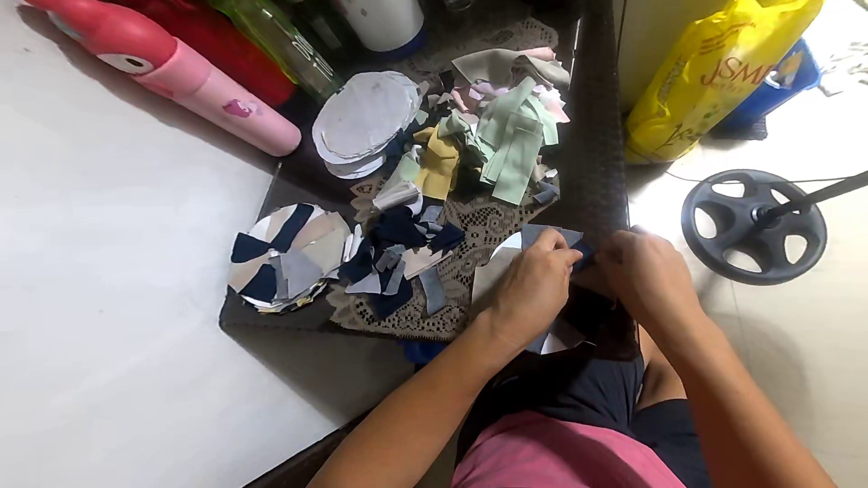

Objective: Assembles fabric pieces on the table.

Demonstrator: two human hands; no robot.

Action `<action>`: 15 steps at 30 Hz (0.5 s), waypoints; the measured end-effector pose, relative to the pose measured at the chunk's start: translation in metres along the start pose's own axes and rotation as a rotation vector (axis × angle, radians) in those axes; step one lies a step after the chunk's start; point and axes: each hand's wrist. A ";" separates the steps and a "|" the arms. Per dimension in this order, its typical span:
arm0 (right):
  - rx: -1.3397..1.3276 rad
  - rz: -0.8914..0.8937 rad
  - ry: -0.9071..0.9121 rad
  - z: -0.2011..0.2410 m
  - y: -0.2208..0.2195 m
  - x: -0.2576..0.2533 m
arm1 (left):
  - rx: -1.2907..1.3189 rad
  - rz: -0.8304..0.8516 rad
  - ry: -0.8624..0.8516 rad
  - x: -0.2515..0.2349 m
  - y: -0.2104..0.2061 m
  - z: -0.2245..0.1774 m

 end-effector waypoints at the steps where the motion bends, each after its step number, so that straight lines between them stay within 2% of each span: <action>1: -0.006 -0.002 0.007 -0.001 0.000 0.000 | 0.003 0.015 0.010 0.000 0.001 -0.001; 7: -0.010 0.008 -0.001 0.000 0.001 -0.001 | -0.007 0.041 0.042 -0.001 0.003 -0.004; 15: -0.118 -0.233 0.132 -0.015 -0.011 0.009 | -0.011 0.073 0.057 -0.001 0.001 -0.003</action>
Point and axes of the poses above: each hand's wrist, its own x-axis away from the middle knuckle, its own y-axis out of the back of the hand, z = x × y, and after that the axes turned 5 degrees about x, right-handed
